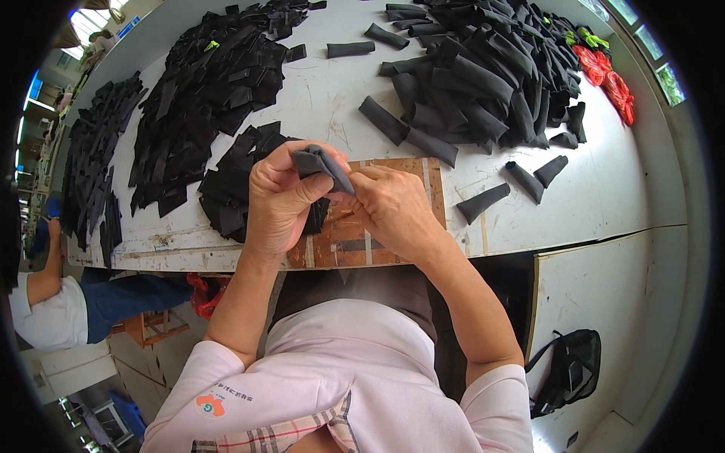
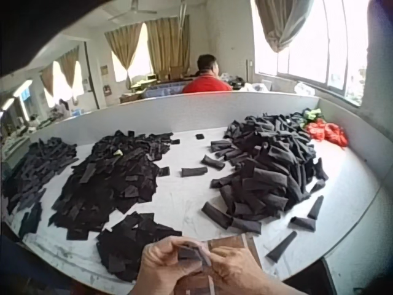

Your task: Folding and manipulating small black flexible industrial parts on a work table.

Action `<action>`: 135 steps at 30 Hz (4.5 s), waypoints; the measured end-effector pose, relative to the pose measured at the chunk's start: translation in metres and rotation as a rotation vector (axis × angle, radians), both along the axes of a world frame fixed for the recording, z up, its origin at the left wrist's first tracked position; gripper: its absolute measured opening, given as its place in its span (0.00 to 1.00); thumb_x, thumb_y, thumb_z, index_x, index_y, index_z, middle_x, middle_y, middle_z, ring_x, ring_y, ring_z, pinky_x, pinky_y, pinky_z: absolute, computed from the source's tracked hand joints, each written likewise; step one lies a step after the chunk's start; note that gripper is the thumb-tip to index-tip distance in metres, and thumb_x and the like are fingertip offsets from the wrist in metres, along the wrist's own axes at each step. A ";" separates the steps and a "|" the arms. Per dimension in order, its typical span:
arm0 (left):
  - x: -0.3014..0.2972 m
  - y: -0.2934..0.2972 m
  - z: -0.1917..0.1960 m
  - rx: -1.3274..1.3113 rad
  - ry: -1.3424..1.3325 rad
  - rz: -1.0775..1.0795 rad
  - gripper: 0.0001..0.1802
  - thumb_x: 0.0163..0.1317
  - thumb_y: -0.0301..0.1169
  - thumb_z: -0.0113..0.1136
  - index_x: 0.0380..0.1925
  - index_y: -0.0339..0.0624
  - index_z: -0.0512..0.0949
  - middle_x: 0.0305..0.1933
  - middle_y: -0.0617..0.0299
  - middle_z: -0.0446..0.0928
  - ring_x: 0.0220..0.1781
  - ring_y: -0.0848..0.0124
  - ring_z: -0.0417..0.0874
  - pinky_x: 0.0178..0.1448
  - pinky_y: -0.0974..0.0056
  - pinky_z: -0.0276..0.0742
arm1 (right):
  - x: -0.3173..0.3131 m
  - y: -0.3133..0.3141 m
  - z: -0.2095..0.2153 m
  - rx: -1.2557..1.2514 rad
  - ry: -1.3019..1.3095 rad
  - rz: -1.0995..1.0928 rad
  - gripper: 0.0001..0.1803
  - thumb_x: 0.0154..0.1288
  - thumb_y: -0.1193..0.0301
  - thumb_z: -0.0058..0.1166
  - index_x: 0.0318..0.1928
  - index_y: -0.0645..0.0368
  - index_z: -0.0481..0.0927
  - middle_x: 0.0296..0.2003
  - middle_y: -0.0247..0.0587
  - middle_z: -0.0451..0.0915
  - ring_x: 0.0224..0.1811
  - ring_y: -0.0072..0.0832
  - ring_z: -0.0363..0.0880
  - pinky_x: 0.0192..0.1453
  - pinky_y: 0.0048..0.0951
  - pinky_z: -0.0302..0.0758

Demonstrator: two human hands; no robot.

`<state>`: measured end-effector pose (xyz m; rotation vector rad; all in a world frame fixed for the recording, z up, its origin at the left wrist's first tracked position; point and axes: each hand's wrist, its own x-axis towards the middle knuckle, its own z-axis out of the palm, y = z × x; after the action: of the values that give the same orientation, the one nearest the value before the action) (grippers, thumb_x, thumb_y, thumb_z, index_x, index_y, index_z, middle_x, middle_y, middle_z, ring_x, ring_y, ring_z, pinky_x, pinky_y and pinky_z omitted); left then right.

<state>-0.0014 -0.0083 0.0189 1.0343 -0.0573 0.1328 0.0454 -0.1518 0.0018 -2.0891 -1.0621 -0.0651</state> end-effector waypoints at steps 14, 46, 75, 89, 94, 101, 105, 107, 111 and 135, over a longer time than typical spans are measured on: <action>0.004 -0.014 -0.020 0.513 -0.129 0.199 0.07 0.47 0.17 0.60 0.23 0.37 0.71 0.29 0.64 0.74 0.26 0.84 0.68 0.30 0.77 0.66 | -0.001 -0.003 -0.036 0.209 0.454 0.078 0.06 0.57 0.70 0.48 0.27 0.59 0.76 0.20 0.46 0.72 0.25 0.43 0.73 0.28 0.38 0.69; -0.014 0.004 -0.009 -0.034 -0.177 0.311 0.07 0.57 0.26 0.53 0.33 0.34 0.76 0.36 0.58 0.77 0.38 0.75 0.74 0.47 0.71 0.66 | 0.002 -0.003 -0.010 -0.046 -0.075 0.023 0.12 0.52 0.66 0.55 0.21 0.59 0.69 0.17 0.41 0.72 0.21 0.39 0.71 0.24 0.35 0.65; 0.032 0.041 -0.117 2.049 -0.007 0.449 0.07 0.45 0.31 0.59 0.21 0.38 0.76 0.23 0.56 0.73 0.31 0.60 0.76 0.36 0.59 0.73 | -0.041 -0.014 -0.057 0.453 1.048 -0.175 0.26 0.65 0.52 0.37 0.28 0.64 0.74 0.18 0.33 0.69 0.20 0.17 0.66 0.25 0.17 0.65; -0.016 0.077 -0.025 -0.064 0.275 0.607 0.05 0.54 0.26 0.57 0.31 0.38 0.74 0.29 0.60 0.76 0.27 0.73 0.76 0.31 0.70 0.73 | -0.065 0.007 -0.042 0.413 0.951 -0.127 0.22 0.61 0.55 0.48 0.33 0.67 0.74 0.19 0.33 0.71 0.23 0.18 0.68 0.28 0.19 0.68; -0.048 0.049 -0.036 -0.664 0.355 0.351 0.06 0.56 0.19 0.51 0.35 0.31 0.72 0.37 0.51 0.76 0.39 0.64 0.78 0.43 0.66 0.78 | -0.085 0.026 -0.040 0.754 1.000 -0.043 0.22 0.58 0.58 0.52 0.46 0.63 0.69 0.34 0.32 0.71 0.37 0.17 0.68 0.40 0.17 0.68; -0.101 -0.009 -0.074 -0.690 0.410 0.181 0.13 0.58 0.26 0.51 0.44 0.40 0.70 0.41 0.57 0.76 0.44 0.69 0.76 0.51 0.66 0.71 | -0.091 0.040 -0.035 0.964 1.115 -0.289 0.10 0.56 0.67 0.56 0.29 0.63 0.75 0.21 0.32 0.74 0.21 0.15 0.70 0.25 0.15 0.69; -0.110 -0.014 -0.084 -0.554 0.498 0.071 0.10 0.56 0.26 0.54 0.39 0.46 0.73 0.40 0.61 0.76 0.43 0.73 0.75 0.46 0.69 0.70 | -0.087 0.033 -0.039 0.942 1.091 -0.328 0.09 0.54 0.70 0.58 0.28 0.63 0.77 0.22 0.33 0.76 0.20 0.16 0.72 0.22 0.15 0.71; -0.112 -0.012 -0.091 -0.516 0.492 0.057 0.08 0.55 0.24 0.55 0.36 0.45 0.74 0.39 0.63 0.76 0.42 0.75 0.75 0.45 0.70 0.69 | -0.084 0.028 -0.043 0.917 1.078 -0.299 0.06 0.52 0.75 0.59 0.32 0.63 0.78 0.23 0.33 0.78 0.20 0.12 0.72 0.21 0.13 0.69; -0.111 -0.004 -0.093 -0.420 0.638 -0.083 0.09 0.53 0.23 0.56 0.36 0.42 0.74 0.38 0.62 0.76 0.39 0.74 0.75 0.42 0.70 0.70 | -0.080 0.019 -0.042 0.832 1.063 -0.193 0.05 0.52 0.76 0.59 0.31 0.63 0.80 0.23 0.32 0.78 0.21 0.13 0.73 0.24 0.14 0.71; -0.059 0.040 -0.007 1.112 0.165 -0.419 0.03 0.51 0.19 0.54 0.26 0.33 0.76 0.23 0.66 0.74 0.23 0.82 0.72 0.27 0.77 0.70 | -0.055 0.010 -0.018 -0.195 0.046 0.191 0.07 0.46 0.76 0.57 0.29 0.63 0.75 0.26 0.44 0.73 0.30 0.42 0.71 0.34 0.35 0.69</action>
<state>-0.0608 0.0318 0.0124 2.1076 -0.2103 -0.4188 -0.0095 -0.1416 -0.0165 -2.1377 -1.2783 0.1868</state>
